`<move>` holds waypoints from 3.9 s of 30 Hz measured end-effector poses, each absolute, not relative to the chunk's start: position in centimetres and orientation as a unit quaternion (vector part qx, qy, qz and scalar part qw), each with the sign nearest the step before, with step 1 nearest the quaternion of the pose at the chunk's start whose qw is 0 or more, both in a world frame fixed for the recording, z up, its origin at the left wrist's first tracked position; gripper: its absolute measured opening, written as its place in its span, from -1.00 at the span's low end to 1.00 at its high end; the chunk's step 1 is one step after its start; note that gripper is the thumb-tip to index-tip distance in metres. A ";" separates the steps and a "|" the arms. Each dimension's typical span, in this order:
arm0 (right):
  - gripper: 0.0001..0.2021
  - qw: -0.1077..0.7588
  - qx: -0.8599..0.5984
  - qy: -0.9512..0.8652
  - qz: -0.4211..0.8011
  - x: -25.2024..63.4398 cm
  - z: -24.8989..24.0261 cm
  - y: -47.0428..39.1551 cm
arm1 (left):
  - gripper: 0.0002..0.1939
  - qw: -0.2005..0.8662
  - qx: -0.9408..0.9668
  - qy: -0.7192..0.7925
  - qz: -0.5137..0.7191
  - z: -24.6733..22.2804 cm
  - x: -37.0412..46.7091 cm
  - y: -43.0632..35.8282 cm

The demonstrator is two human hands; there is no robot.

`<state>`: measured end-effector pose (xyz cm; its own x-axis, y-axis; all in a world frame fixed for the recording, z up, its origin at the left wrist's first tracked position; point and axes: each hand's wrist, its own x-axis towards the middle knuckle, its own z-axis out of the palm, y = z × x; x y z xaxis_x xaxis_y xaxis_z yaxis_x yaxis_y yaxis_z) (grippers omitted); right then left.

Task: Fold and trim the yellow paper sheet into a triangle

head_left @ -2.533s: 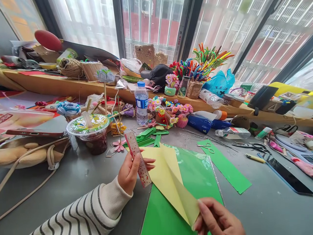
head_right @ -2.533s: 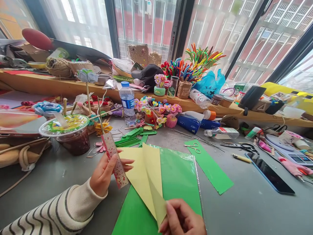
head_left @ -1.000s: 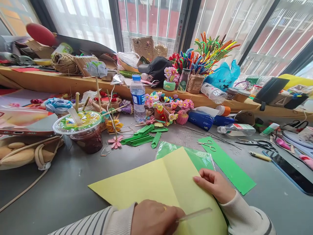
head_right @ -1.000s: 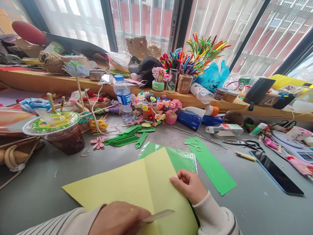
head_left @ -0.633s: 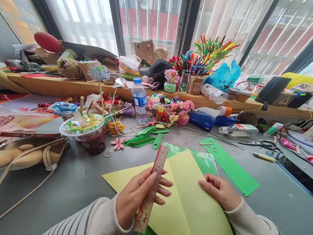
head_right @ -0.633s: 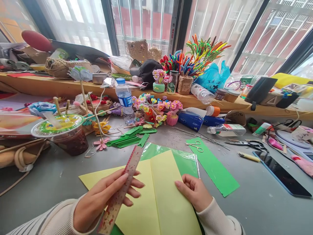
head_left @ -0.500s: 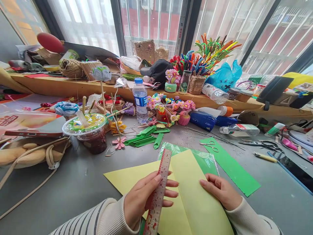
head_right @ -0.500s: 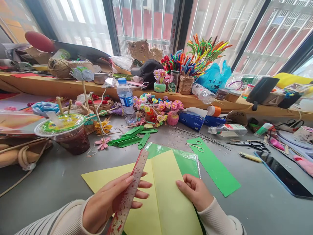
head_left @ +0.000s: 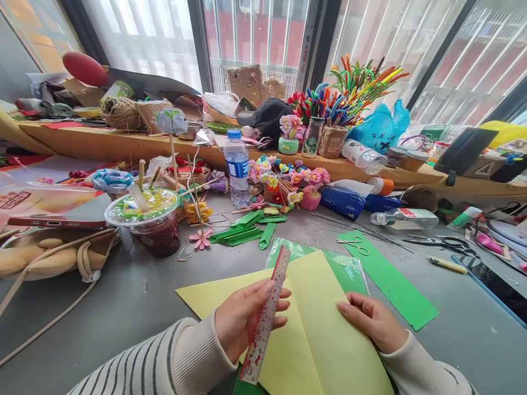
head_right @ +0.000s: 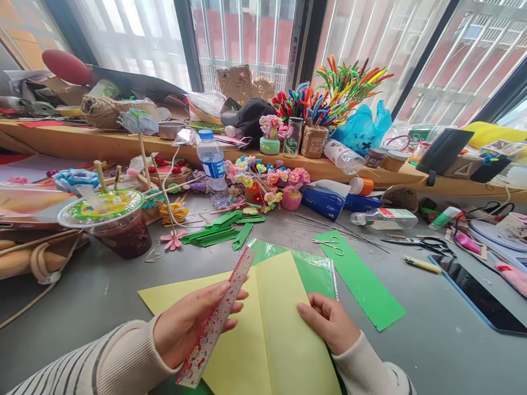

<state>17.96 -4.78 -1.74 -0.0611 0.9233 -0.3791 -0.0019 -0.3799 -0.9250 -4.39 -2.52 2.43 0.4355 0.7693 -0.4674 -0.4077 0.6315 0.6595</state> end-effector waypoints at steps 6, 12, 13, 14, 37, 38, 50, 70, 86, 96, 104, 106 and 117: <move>-0.65 0.384 -0.567 -0.407 0.605 17.9 -1.7 -4.8 | -0.82 0.734 0.371 0.449 0.349 2.8 -5.4 -1.4; -0.69 0.397 -0.542 -0.403 0.622 18.1 -2.0 -4.9 | -0.85 0.700 0.458 0.462 0.293 2.7 -5.5 -1.1; -0.70 0.395 -0.542 -0.403 0.623 18.2 -2.0 -4.9 | -0.84 0.689 0.485 0.455 0.288 2.9 -5.5 -1.0; -0.70 0.394 -0.543 -0.402 0.623 18.3 -2.0 -4.9 | -0.82 0.661 0.529 0.447 0.290 3.3 -5.7 -0.9; -0.70 0.363 -0.543 -0.417 0.632 18.2 -1.2 -4.8 | -0.13 -0.036 0.877 0.446 0.178 -3.6 -3.0 -3.2; -0.70 0.364 -0.543 -0.422 0.628 18.1 -1.2 -4.8 | -0.14 -0.035 0.878 0.445 0.175 -3.6 -2.8 -3.1; -0.74 0.348 -0.536 -0.432 0.636 18.5 -1.2 -5.0 | -0.25 -0.015 0.875 0.451 0.174 -3.1 -2.6 -3.1; -0.70 0.360 -0.567 -0.408 0.618 18.0 -0.8 -5.3 | -0.38 -0.001 0.880 0.438 0.182 -3.0 -2.7 -3.2; -0.71 0.365 -0.565 -0.415 0.612 17.8 -0.8 -5.3 | -0.38 0.022 0.879 0.439 0.187 -3.1 -2.7 -3.3; -0.68 0.358 -0.578 -0.434 0.591 17.8 -0.8 -5.3 | -0.38 0.019 0.877 0.434 0.207 -3.2 -2.8 -3.3; -0.69 0.359 -0.575 -0.433 0.594 17.7 -0.6 -5.3 | -0.39 0.014 0.879 0.436 0.192 -3.0 -2.7 -3.3; -0.69 0.358 -0.579 -0.436 0.588 17.7 -0.6 -5.3 | -0.39 0.012 0.880 0.434 0.192 -3.1 -2.7 -3.3; -0.70 0.365 -0.569 -0.432 0.597 17.9 -1.0 -5.3 | -0.40 0.004 0.882 0.435 0.182 -3.1 -2.7 -3.3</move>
